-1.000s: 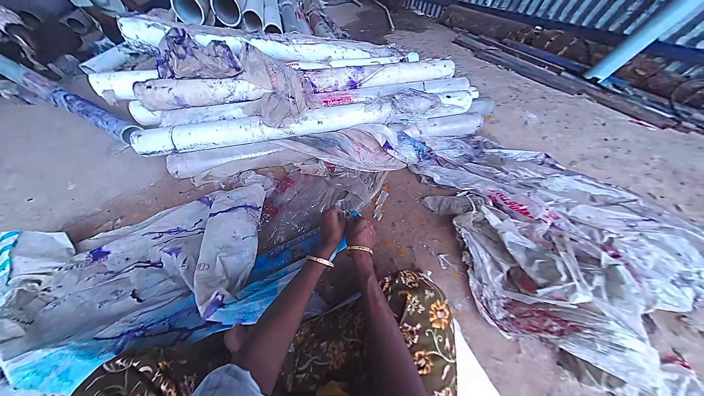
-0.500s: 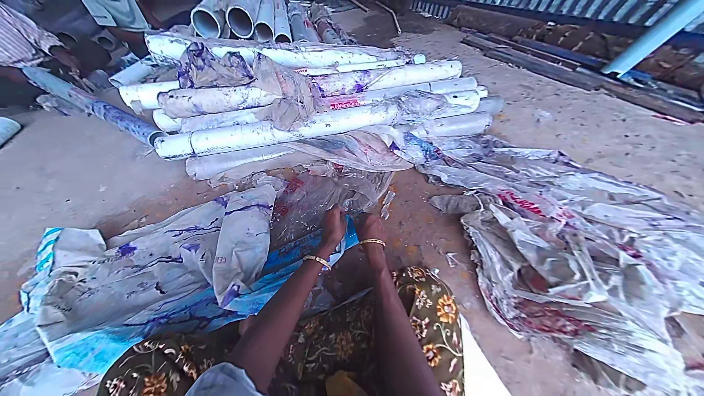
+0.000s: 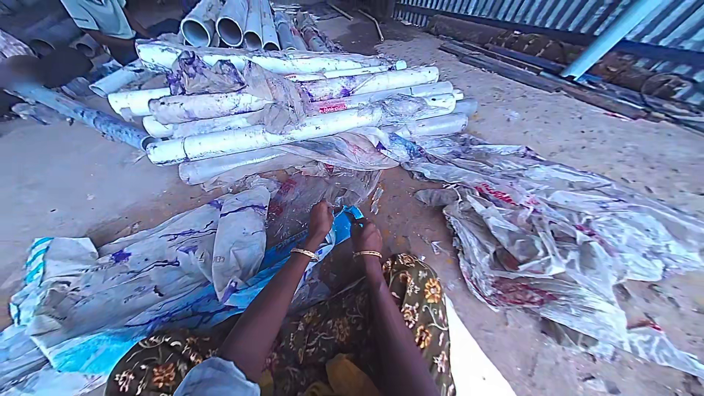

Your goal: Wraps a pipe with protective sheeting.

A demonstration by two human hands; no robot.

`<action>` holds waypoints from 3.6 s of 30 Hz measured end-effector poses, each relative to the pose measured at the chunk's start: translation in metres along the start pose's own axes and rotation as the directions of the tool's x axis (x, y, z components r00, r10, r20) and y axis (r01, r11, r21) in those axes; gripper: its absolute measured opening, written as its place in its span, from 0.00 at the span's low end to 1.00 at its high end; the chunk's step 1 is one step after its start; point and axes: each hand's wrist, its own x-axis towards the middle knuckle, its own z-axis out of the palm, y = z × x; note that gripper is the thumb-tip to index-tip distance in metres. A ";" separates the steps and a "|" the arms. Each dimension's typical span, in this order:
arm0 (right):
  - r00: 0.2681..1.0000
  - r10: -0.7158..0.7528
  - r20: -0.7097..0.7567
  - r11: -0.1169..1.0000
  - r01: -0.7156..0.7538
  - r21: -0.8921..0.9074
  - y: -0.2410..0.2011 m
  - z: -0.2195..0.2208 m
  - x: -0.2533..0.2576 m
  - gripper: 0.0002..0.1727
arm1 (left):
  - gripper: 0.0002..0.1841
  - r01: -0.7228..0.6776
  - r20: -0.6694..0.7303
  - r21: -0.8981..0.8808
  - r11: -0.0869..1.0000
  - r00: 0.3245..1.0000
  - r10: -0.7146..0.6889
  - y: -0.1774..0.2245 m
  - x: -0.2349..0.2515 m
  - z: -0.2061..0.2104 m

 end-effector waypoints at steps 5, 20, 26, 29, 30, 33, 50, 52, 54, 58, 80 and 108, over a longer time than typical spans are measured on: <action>0.986 -0.090 0.141 0.990 0.103 -0.093 -0.014 0.015 0.035 0.22 | 0.17 -0.008 0.016 -0.011 1.000 1.000 0.008 -0.008 -0.012 -0.006; 0.991 -0.051 0.128 0.997 0.057 -0.044 -0.020 0.043 0.017 0.24 | 0.17 -0.033 0.020 0.042 0.999 0.999 0.032 -0.017 -0.035 -0.031; 0.988 -0.056 0.144 0.998 0.050 0.044 0.000 0.064 -0.044 0.24 | 0.16 -0.041 -0.008 0.024 0.999 0.999 0.041 -0.027 -0.037 -0.035; 0.989 -0.085 0.120 0.991 0.071 0.113 0.006 0.039 -0.052 0.24 | 0.17 -0.022 -0.032 0.062 0.998 0.999 0.024 -0.031 -0.048 -0.053; 0.993 -0.097 0.074 0.986 0.086 0.143 0.008 0.029 -0.052 0.24 | 0.17 -0.025 -0.063 0.070 0.997 0.998 0.029 -0.037 -0.048 -0.059; 0.997 -0.060 -0.053 0.964 0.072 0.257 0.019 0.011 -0.048 0.23 | 0.17 -0.013 -0.149 0.086 0.996 0.989 0.025 -0.064 -0.034 -0.067; 0.985 0.145 -0.090 0.592 -0.014 0.806 0.031 0.034 -0.011 0.22 | 0.17 -0.355 0.119 0.638 0.683 0.922 0.369 -0.003 -0.008 -0.030; 0.977 0.191 -0.094 0.495 -0.013 0.869 0.031 0.031 -0.006 0.21 | 0.19 -0.390 0.219 0.527 0.755 0.921 0.323 -0.006 -0.007 -0.029; 0.975 0.204 -0.086 0.461 -0.018 0.887 0.030 0.030 -0.004 0.21 | 0.21 -0.345 0.274 0.407 0.846 0.929 0.248 -0.013 -0.004 -0.028; 0.994 0.088 -0.067 0.599 0.001 0.801 0.030 0.045 0.005 0.22 | 0.33 -0.119 0.253 0.443 0.888 0.967 0.004 -0.010 -0.015 -0.029; 0.989 -0.146 0.017 0.965 0.138 0.223 0.003 0.060 -0.045 0.25 | 0.25 -0.136 0.416 0.631 0.764 0.890 -0.185 -0.037 -0.082 -0.070; 0.966 -0.259 -0.010 0.964 0.259 -0.055 -0.009 0.114 -0.074 0.32 | 0.27 0.113 0.320 0.383 0.917 0.915 -0.247 -0.109 -0.142 -0.085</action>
